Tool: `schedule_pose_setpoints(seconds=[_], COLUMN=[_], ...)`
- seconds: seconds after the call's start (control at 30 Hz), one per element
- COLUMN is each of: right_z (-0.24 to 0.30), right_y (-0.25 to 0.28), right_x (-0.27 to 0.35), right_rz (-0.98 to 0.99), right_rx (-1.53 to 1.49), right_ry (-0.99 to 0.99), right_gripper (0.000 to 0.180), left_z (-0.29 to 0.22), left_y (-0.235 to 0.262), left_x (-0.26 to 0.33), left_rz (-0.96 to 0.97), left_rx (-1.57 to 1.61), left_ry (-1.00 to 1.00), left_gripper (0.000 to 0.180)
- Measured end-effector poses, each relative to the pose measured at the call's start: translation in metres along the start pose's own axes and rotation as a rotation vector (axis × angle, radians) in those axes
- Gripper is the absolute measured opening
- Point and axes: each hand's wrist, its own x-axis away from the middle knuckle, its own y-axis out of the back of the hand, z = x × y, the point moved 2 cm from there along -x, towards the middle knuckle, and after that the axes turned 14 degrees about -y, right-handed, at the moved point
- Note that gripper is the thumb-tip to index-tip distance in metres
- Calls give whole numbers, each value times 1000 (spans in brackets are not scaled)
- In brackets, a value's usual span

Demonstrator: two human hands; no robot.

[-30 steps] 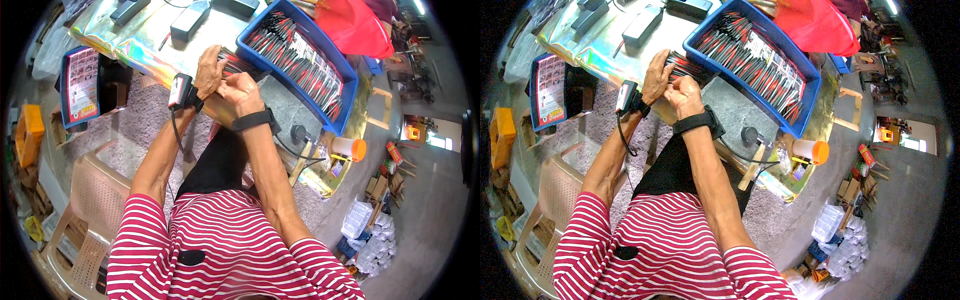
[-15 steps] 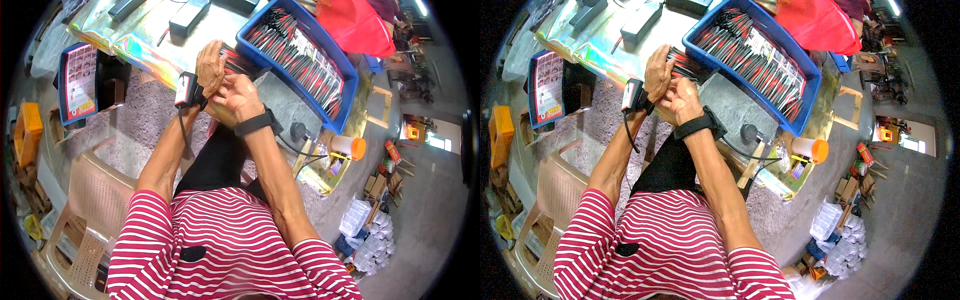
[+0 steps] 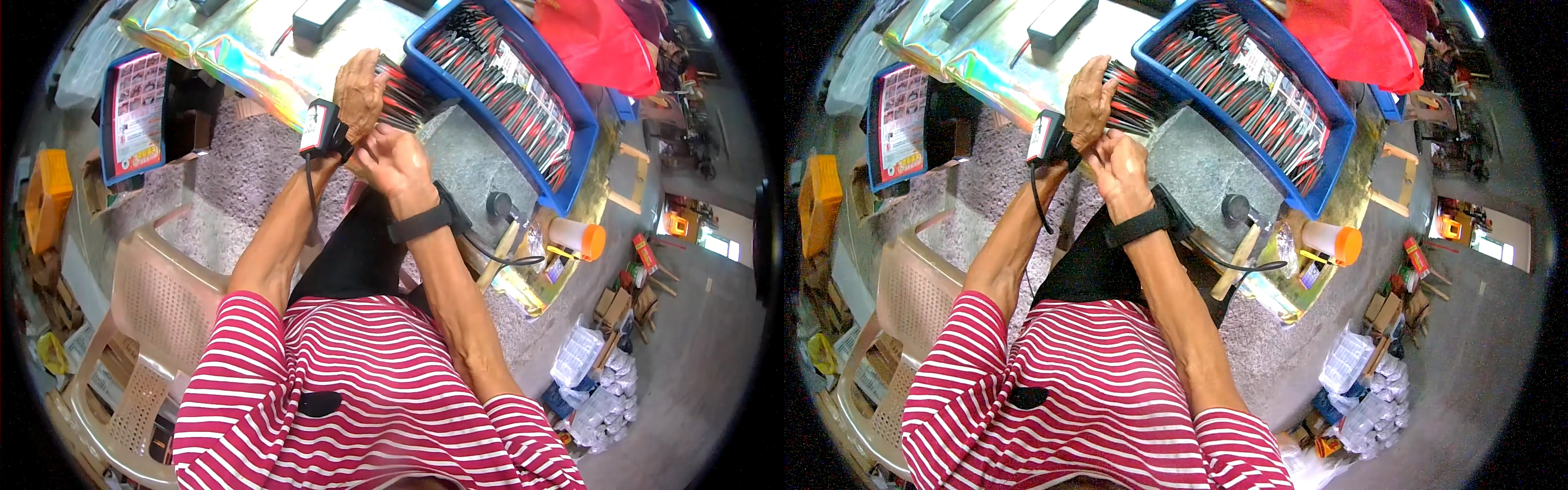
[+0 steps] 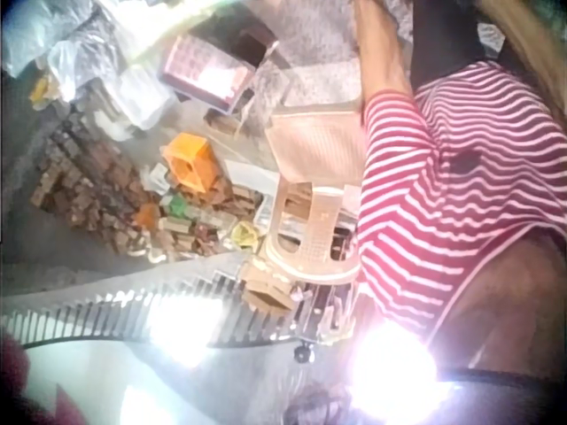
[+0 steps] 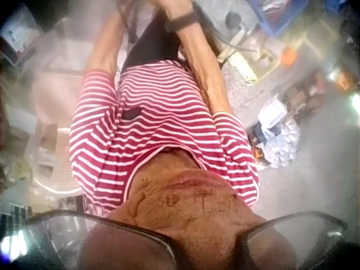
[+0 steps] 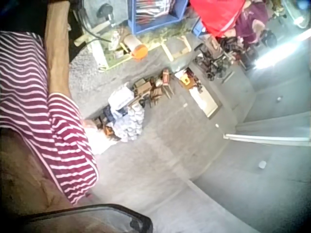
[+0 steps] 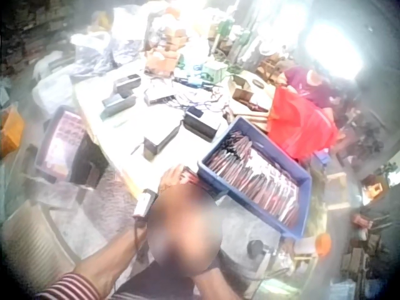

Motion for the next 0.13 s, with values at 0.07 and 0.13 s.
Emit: schedule_pose_setpoints(seconds=[0.07, 0.13], right_z=[4, 9], right_y=[10, 18], right_x=[-1, -1], right_rz=[59, 92], right_rx=[184, 419], right_ry=[29, 92], right_gripper=[28, 32], left_z=[-5, -8], left_y=[-6, -11], left_x=[0, -2], left_rz=[9, 2], left_rx=[-30, -127], left_ry=[-10, 17], left_gripper=[40, 46])
